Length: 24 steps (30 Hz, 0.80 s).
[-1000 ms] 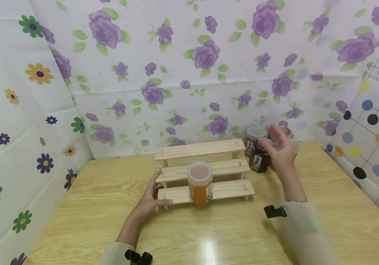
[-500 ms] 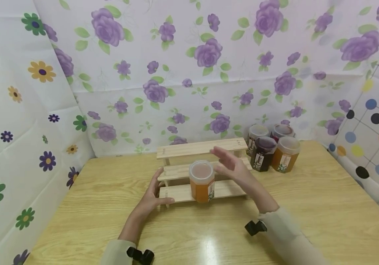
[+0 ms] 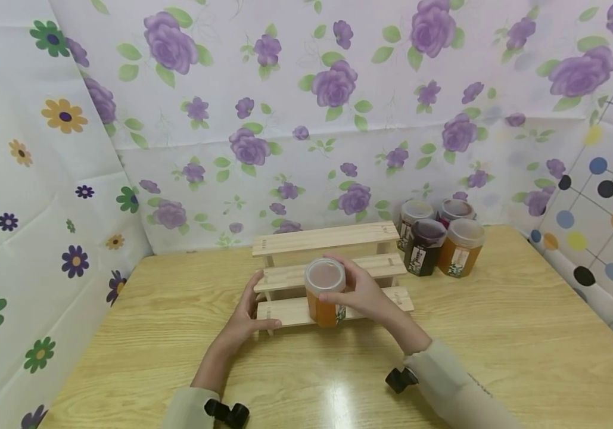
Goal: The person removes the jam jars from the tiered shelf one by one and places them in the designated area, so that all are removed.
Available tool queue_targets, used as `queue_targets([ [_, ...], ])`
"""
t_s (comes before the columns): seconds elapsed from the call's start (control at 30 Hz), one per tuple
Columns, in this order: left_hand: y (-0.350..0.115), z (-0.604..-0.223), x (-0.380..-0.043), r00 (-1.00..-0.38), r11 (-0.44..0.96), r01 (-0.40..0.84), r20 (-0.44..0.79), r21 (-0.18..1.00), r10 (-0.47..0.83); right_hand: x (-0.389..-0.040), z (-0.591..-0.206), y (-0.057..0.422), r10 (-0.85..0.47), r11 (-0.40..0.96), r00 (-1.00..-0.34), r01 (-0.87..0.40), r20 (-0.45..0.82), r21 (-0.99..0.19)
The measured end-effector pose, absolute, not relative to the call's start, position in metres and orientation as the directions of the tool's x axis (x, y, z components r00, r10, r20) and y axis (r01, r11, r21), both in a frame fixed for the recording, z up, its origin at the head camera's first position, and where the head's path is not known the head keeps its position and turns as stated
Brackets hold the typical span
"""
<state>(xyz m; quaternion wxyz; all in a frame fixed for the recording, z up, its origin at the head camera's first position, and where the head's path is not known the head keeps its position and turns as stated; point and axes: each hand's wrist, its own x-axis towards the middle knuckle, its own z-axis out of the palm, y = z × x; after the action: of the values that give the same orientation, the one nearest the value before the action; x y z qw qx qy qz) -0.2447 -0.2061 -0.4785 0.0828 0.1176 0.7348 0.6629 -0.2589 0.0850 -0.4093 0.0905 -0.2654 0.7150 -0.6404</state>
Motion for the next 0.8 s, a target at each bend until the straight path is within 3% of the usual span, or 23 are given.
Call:
queue_targets([
  [0.47,-0.207,-0.478,-0.244,-0.959,0.103,0.062,0.031,0.993,0.282,-0.251,-0.407,0.079,-0.377,0.094,-0.893,-0.301,0.246,-0.949],
  [0.8,-0.208,-0.481,-0.246,-0.954,0.107,0.084,0.049,0.991,0.297,-0.253,-0.386,0.099,-0.266,0.098,-0.925,-0.307,0.273,-0.947],
])
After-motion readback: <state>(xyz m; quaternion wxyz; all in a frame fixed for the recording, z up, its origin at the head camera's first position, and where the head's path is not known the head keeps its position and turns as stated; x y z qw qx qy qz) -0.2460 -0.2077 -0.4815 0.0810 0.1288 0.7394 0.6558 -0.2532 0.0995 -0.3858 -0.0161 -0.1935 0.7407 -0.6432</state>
